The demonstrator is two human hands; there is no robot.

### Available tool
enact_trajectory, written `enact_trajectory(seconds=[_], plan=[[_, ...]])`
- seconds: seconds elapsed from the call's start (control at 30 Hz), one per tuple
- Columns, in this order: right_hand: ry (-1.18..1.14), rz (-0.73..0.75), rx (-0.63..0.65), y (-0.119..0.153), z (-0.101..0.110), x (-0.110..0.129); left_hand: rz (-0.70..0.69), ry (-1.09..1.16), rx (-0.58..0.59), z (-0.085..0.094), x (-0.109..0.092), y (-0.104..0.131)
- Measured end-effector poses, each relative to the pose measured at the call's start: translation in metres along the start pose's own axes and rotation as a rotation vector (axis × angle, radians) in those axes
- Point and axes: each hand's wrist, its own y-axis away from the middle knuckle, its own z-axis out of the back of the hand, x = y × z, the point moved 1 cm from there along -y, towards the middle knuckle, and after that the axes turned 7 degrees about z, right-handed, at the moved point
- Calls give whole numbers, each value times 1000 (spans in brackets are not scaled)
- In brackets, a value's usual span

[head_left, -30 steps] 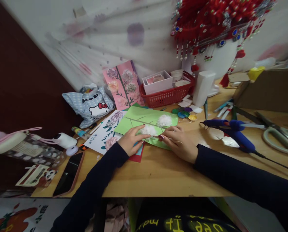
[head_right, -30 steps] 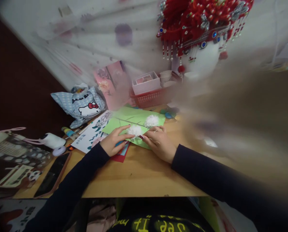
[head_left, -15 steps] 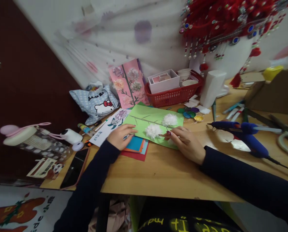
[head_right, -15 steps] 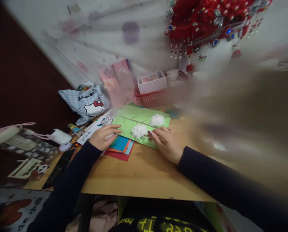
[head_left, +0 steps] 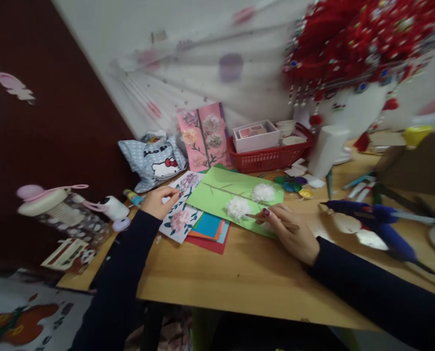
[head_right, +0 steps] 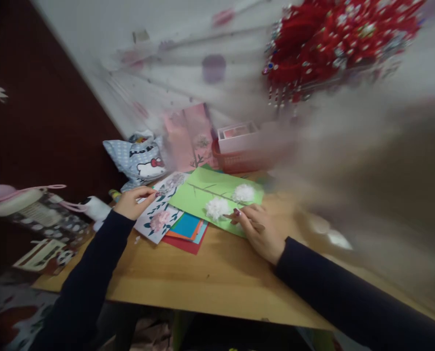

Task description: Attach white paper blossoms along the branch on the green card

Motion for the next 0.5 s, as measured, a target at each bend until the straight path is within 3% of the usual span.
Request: enact_trajectory(seconds=[0.13,0.2,0.37,0.5], plan=[[-75,111,-110,3,13,6,-183,71,80,-21,-38,-37],[-101,244,-119,5,22,7,-253,88,154,-35,-64,-54],[111,721,16,15,41,11,-338,-69,478,-85,-127,-96],[227,859,102,27,50,15,-396,-149,500,-128,-183,-125]])
